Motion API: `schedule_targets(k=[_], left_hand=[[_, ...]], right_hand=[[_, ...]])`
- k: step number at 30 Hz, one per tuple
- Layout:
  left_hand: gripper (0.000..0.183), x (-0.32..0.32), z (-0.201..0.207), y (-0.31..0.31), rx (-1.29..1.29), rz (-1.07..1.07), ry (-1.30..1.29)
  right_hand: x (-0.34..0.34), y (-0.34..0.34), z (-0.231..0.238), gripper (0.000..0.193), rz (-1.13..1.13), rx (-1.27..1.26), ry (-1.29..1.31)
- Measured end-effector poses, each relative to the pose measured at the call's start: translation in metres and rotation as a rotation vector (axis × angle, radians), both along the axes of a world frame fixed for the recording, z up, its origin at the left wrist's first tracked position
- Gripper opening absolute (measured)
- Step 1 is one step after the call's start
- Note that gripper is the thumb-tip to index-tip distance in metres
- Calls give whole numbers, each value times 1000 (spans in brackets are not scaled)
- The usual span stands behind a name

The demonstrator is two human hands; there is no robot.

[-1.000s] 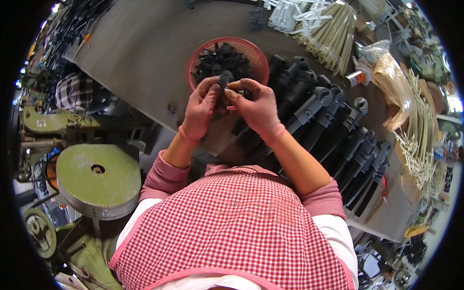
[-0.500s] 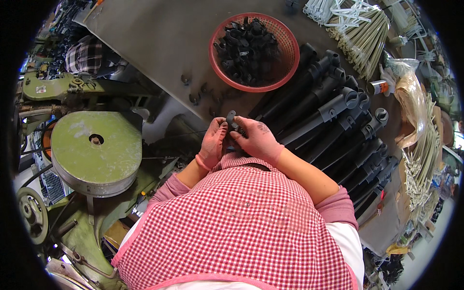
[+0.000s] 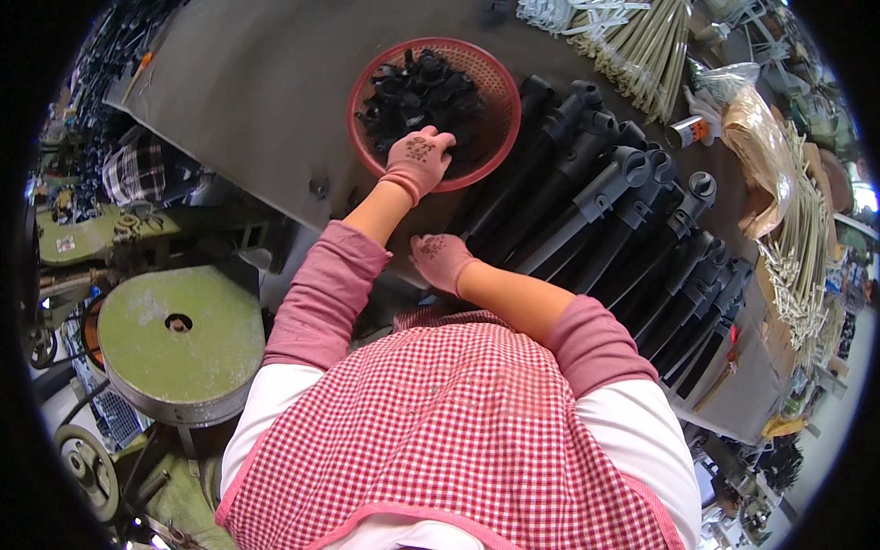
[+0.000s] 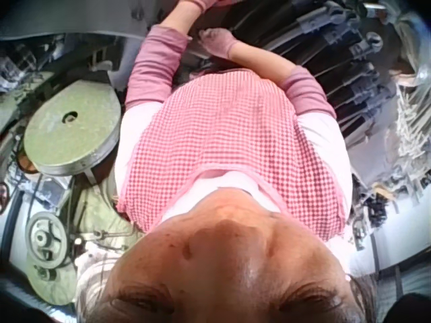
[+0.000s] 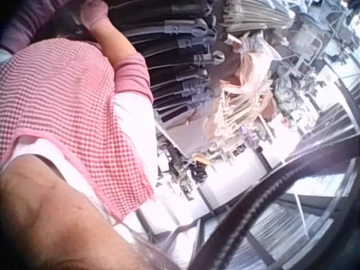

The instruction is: The person assembles black plastic components by inserting cylindrical rods into molded heads and tapping them with a hammer. They then attach small metal springs to the assembled parts and place them into a red basket. The person also handles plastic bags and a yellow cloth near a green machine.

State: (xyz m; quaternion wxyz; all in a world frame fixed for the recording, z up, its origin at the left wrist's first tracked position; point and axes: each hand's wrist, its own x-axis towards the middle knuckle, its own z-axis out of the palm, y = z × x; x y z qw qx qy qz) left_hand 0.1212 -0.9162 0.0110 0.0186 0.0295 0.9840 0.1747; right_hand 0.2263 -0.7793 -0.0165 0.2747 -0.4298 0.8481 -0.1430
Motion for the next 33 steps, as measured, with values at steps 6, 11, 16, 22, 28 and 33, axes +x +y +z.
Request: schedule_targets(k=[6, 11, 16, 22, 28, 33], left_hand=[[23, -37, -25, 37, -150, -120, -118], [23, -47, -14, 50, -284, -170, -391], [21, -48, -5, 37, 45, 70, -420], [11, -20, 18, 9, 1566, 414, -377], [18, 27, 73, -1, 1798, 384, -280], [28, 72, 118, 1, 1937, 175, -278]], right_hand=[[-5, 56, 35, 26, -711, -403, -921], [-25, 99, 69, 18, -912, -595, -1271], [-37, 105, 83, 20, -1045, -708, -1326], [-47, 94, 117, 25, -1067, -811, -1269], [-72, 75, 159, 25, -988, -888, -1131], [-68, 64, 182, 24, -875, -1042, -1349]])
